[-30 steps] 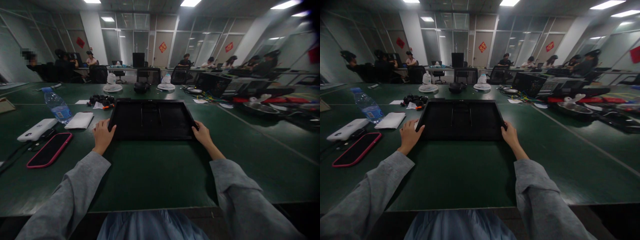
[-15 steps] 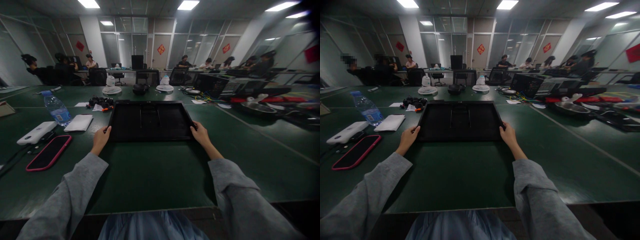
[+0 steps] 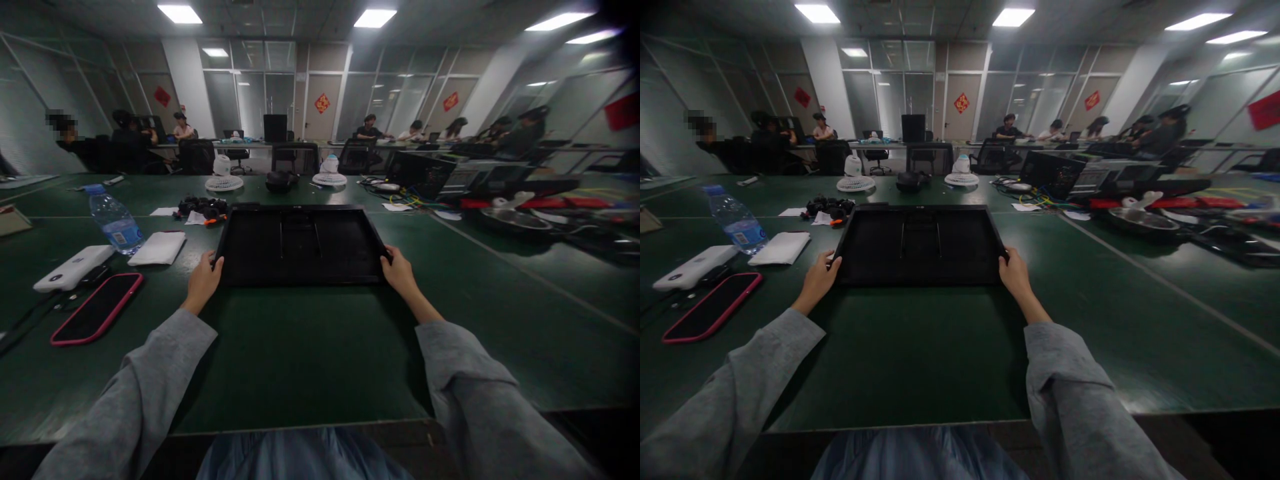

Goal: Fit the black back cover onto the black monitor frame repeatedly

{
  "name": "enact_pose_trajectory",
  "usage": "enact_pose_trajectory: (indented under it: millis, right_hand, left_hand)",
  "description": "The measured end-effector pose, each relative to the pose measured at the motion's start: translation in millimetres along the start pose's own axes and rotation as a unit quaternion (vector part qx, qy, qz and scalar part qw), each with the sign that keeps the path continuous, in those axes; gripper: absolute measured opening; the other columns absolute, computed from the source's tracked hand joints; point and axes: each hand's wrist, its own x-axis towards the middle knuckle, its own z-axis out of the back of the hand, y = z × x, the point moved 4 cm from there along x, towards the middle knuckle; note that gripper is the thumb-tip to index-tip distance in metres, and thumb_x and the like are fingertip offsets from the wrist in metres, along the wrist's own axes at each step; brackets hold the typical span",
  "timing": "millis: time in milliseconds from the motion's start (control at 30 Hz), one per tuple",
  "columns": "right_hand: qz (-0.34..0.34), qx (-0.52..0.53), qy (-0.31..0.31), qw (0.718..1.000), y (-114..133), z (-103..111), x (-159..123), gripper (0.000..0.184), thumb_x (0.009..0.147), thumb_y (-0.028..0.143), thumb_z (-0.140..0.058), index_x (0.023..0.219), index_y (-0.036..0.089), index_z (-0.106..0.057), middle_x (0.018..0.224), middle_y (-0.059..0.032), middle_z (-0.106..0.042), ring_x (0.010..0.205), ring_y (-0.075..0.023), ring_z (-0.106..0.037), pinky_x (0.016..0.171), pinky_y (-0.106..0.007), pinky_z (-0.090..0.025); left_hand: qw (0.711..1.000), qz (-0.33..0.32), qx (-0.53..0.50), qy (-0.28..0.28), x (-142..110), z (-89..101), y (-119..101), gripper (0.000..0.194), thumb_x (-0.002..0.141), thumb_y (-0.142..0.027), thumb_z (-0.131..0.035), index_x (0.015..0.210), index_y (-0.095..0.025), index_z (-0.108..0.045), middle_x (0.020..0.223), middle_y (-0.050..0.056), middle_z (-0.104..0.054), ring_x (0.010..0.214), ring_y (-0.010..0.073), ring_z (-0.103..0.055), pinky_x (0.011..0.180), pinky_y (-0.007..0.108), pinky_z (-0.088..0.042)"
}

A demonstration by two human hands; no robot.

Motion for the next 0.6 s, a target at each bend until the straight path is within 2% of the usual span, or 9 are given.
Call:
enact_pose_trajectory:
  millis: [200,367,433,533,600]
  right_hand:
    - [-0.004,0.031,-0.004,1.0,-2,3,3,0.045,0.085,0.029,-0.057,0.128,0.017,-0.06,0.113,-0.0163,-0.074,0.109,-0.032,-0.07,0.102,-0.051,-0.052]
    - [-0.057,0.057,0.022,0.996,-1,4,1,0.038,0.079,0.036,-0.065,0.113,0.021,-0.059,0.086,-0.0077,-0.072,0.086,-0.0286,-0.07,0.091,-0.049,-0.056]
    - [-0.079,0.132,0.053,0.987,3,-3,-2,0.045,0.077,0.037,-0.067,0.118,0.022,-0.055,0.085,-0.0052,-0.071,0.079,-0.0262,-0.07,0.083,-0.046,-0.06]
    - [-0.115,0.274,0.084,0.951,11,-15,-5,0.066,0.074,0.029,-0.065,0.137,0.025,-0.044,0.093,-0.0042,-0.073,0.074,-0.0228,-0.07,0.072,-0.04,-0.062]
    - [-0.137,0.326,0.087,0.931,15,-20,-6,0.074,0.073,0.026,-0.066,0.143,0.027,-0.041,0.095,-0.0044,-0.074,0.071,-0.0222,-0.07,0.069,-0.04,-0.062]
  left_hand:
    - [0.999,0.006,-0.039,-0.03,-3,4.7,-2,0.062,0.101,-0.046,-0.046,0.151,-0.009,-0.041,0.139,0.022,-0.065,0.13,0.0356,-0.062,0.111,0.049,-0.042]
    - [0.994,0.008,-0.086,-0.066,1,4.4,2,0.069,0.1,-0.043,-0.05,0.157,-0.009,-0.031,0.147,0.023,-0.059,0.136,0.0344,-0.057,0.117,0.05,-0.039]
    - [0.991,0.019,-0.102,-0.084,4,4.0,6,0.073,0.098,-0.042,-0.053,0.158,-0.008,-0.029,0.152,0.024,-0.054,0.14,0.034,-0.053,0.118,0.049,-0.038]
    - [0.985,0.021,-0.124,-0.114,5,5.3,9,0.08,0.096,-0.037,-0.057,0.161,-0.008,-0.021,0.157,0.025,-0.047,0.139,0.033,-0.054,0.118,0.048,-0.04]
    - [0.983,0.016,-0.133,-0.126,4,6.8,8,0.085,0.096,-0.034,-0.057,0.163,-0.008,-0.013,0.158,0.025,-0.046,0.139,0.0324,-0.054,0.118,0.049,-0.04]
